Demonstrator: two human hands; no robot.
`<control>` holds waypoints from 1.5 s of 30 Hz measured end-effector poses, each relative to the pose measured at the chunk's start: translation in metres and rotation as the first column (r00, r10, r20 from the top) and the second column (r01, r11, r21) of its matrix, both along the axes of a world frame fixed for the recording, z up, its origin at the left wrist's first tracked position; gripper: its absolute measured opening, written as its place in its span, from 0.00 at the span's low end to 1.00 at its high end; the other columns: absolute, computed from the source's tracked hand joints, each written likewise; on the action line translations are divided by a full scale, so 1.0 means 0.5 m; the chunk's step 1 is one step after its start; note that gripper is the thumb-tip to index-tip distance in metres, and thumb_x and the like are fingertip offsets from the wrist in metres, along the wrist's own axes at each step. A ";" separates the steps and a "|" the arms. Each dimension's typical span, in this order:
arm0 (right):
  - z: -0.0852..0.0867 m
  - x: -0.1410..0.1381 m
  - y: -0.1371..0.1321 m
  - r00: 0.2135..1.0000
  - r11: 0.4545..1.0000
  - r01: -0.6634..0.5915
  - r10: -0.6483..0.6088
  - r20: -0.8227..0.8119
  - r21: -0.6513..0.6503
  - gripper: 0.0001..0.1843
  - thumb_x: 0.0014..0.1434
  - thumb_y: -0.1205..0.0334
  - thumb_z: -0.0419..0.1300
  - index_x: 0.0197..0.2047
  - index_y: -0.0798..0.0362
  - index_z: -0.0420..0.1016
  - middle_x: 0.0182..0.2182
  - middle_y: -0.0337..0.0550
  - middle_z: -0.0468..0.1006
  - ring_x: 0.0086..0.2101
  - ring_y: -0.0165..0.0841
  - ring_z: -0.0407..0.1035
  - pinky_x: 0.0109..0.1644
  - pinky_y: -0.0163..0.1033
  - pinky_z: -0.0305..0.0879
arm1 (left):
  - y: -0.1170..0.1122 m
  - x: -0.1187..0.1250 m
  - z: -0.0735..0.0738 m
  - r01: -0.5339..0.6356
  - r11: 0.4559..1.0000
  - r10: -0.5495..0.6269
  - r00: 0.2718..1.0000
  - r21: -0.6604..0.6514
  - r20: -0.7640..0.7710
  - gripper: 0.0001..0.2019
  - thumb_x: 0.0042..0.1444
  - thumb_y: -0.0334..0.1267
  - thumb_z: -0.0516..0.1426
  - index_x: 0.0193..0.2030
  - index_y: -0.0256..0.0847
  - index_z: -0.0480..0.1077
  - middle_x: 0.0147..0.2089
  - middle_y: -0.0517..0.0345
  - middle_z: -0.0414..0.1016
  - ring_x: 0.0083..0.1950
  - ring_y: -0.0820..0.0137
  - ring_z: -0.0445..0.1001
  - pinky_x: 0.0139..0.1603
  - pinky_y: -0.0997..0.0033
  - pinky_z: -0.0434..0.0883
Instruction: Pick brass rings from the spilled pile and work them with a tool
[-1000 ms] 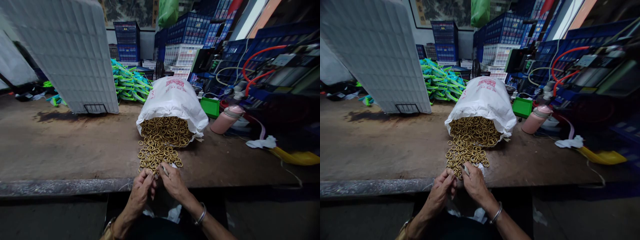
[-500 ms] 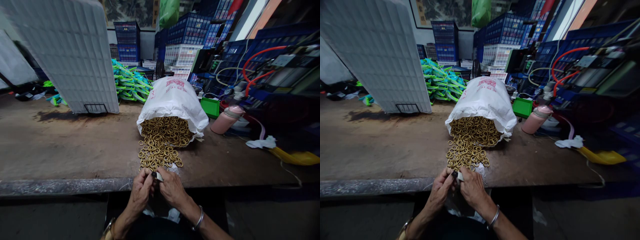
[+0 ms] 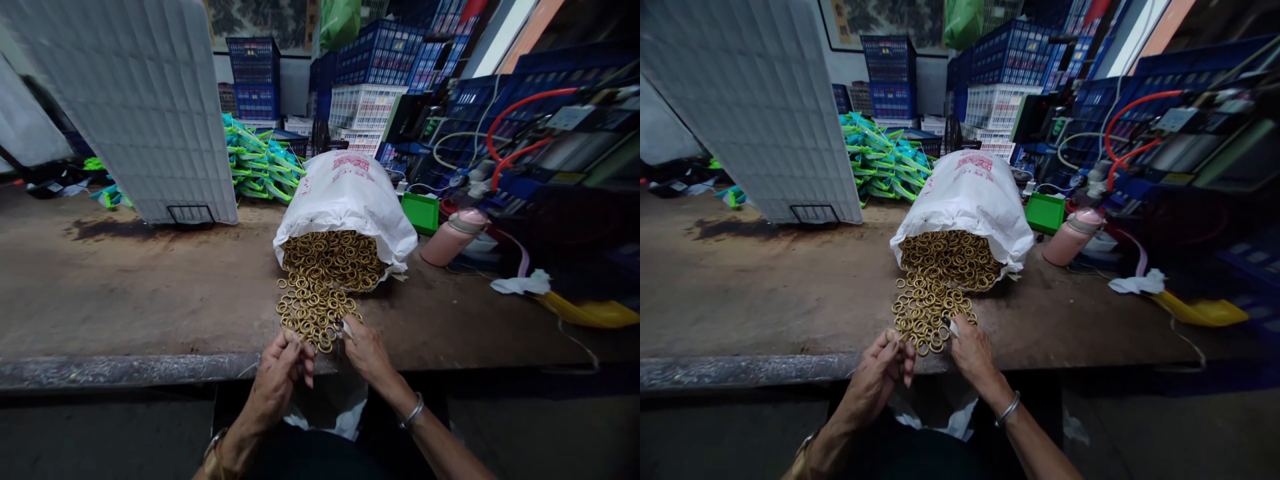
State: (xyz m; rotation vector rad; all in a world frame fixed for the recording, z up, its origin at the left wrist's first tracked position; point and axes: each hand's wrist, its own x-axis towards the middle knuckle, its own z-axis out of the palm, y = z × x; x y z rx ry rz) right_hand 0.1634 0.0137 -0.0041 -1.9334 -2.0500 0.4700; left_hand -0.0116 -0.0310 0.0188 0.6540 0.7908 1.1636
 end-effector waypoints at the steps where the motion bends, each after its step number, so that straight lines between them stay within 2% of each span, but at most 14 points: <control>1: -0.004 0.004 0.000 1.000 1.000 0.010 -0.010 0.004 0.001 0.08 0.55 0.70 0.46 0.30 0.52 0.65 0.22 0.40 0.71 0.24 0.29 0.62 0.28 0.33 0.45 | 0.007 -0.002 -0.003 -0.020 0.999 0.021 0.999 -0.034 0.034 0.10 0.52 0.42 0.56 0.29 0.38 0.61 0.29 0.59 0.69 0.25 0.76 0.66 0.21 0.78 0.65; 6: -0.027 0.002 -0.002 1.000 1.000 0.003 -0.004 0.021 0.018 0.06 0.56 0.66 0.48 0.35 0.51 0.65 0.28 0.41 0.74 0.29 0.30 0.67 0.29 0.33 0.47 | 0.019 -0.016 -0.020 -0.033 0.995 0.043 0.993 -0.091 0.109 0.07 0.52 0.37 0.55 0.29 0.36 0.63 0.32 0.54 0.70 0.29 0.74 0.68 0.22 0.78 0.66; 8: -0.031 -0.005 0.000 0.999 1.000 0.005 -0.006 0.053 0.022 0.06 0.56 0.66 0.50 0.37 0.51 0.65 0.30 0.41 0.75 0.30 0.31 0.68 0.29 0.34 0.47 | 0.018 -0.020 -0.024 -0.010 0.992 0.030 0.987 -0.124 0.159 0.05 0.52 0.36 0.55 0.33 0.37 0.64 0.31 0.56 0.70 0.28 0.74 0.68 0.22 0.78 0.66; 11: -0.028 -0.016 0.004 0.993 1.000 0.005 -0.008 0.118 0.021 0.06 0.55 0.66 0.50 0.37 0.50 0.65 0.30 0.40 0.75 0.30 0.31 0.69 0.29 0.35 0.46 | 0.018 -0.025 -0.029 0.035 0.980 0.015 0.969 -0.197 0.245 0.08 0.50 0.35 0.55 0.38 0.38 0.66 0.30 0.58 0.68 0.27 0.75 0.67 0.22 0.78 0.65; 14: -0.022 -0.024 0.007 0.987 1.000 0.021 -0.024 0.157 0.021 0.05 0.56 0.65 0.49 0.37 0.50 0.65 0.30 0.40 0.75 0.30 0.31 0.69 0.29 0.35 0.46 | 0.020 -0.023 -0.036 0.069 0.962 0.015 0.953 -0.263 0.304 0.06 0.50 0.36 0.56 0.31 0.35 0.67 0.29 0.58 0.67 0.27 0.76 0.65 0.23 0.78 0.65; 16: -0.018 -0.029 0.008 0.981 0.999 0.038 -0.042 0.189 0.024 0.06 0.56 0.65 0.49 0.37 0.50 0.64 0.32 0.40 0.75 0.31 0.31 0.69 0.29 0.35 0.46 | 0.022 -0.018 -0.039 0.075 0.952 0.023 0.949 -0.295 0.313 0.08 0.49 0.37 0.57 0.25 0.34 0.65 0.28 0.58 0.67 0.27 0.77 0.65 0.23 0.78 0.64; 21: -0.003 -0.035 0.006 0.965 0.998 0.052 -0.046 0.260 -0.018 0.09 0.55 0.68 0.49 0.40 0.50 0.63 0.38 0.42 0.72 0.34 0.32 0.68 0.30 0.35 0.50 | 0.019 0.003 -0.039 0.074 0.943 -0.009 0.980 -0.325 0.199 0.10 0.47 0.39 0.60 0.25 0.35 0.64 0.26 0.60 0.66 0.25 0.77 0.65 0.19 0.80 0.61; 25: 0.003 -0.029 0.007 0.959 0.996 0.077 -0.064 0.276 -0.036 0.10 0.56 0.70 0.48 0.41 0.51 0.64 0.37 0.44 0.74 0.34 0.33 0.69 0.31 0.35 0.50 | 0.010 0.020 -0.048 0.119 0.930 -0.083 0.990 -0.347 0.117 0.11 0.45 0.40 0.60 0.27 0.37 0.62 0.23 0.63 0.65 0.20 0.79 0.63 0.15 0.83 0.58; 28: -0.003 -0.018 0.009 0.961 0.996 0.086 -0.075 0.267 -0.028 0.10 0.56 0.70 0.48 0.40 0.52 0.65 0.35 0.45 0.74 0.33 0.33 0.69 0.31 0.35 0.50 | 0.000 0.038 -0.060 0.174 0.934 -0.152 0.984 -0.311 0.093 0.11 0.46 0.41 0.59 0.30 0.37 0.63 0.23 0.63 0.65 0.19 0.79 0.62 0.14 0.83 0.58; 34: -0.016 0.010 0.013 0.983 0.998 0.063 -0.067 0.172 0.026 0.10 0.54 0.71 0.48 0.39 0.53 0.65 0.30 0.43 0.75 0.30 0.32 0.68 0.30 0.35 0.48 | -0.010 0.068 -0.065 0.236 0.938 -0.246 0.969 -0.255 -0.008 0.14 0.44 0.44 0.59 0.32 0.37 0.63 0.22 0.63 0.65 0.18 0.80 0.61 0.12 0.83 0.57; 41: -0.031 0.043 -0.001 1.000 0.997 -0.013 0.013 -0.001 0.073 0.10 0.53 0.72 0.47 0.35 0.52 0.65 0.29 0.41 0.73 0.31 0.31 0.67 0.32 0.33 0.52 | -0.002 0.070 -0.059 0.206 0.957 -0.231 0.967 -0.203 -0.108 0.15 0.44 0.47 0.59 0.30 0.37 0.62 0.22 0.64 0.64 0.17 0.80 0.60 0.12 0.83 0.56; 45: -0.029 0.046 -0.019 0.998 0.992 -0.056 0.060 -0.034 0.109 0.05 0.55 0.67 0.49 0.34 0.52 0.65 0.32 0.42 0.72 0.32 0.31 0.66 0.35 0.33 0.55 | -0.003 0.067 -0.066 0.193 0.954 -0.225 0.967 -0.228 -0.123 0.15 0.44 0.46 0.59 0.32 0.37 0.62 0.22 0.64 0.64 0.18 0.81 0.60 0.12 0.84 0.57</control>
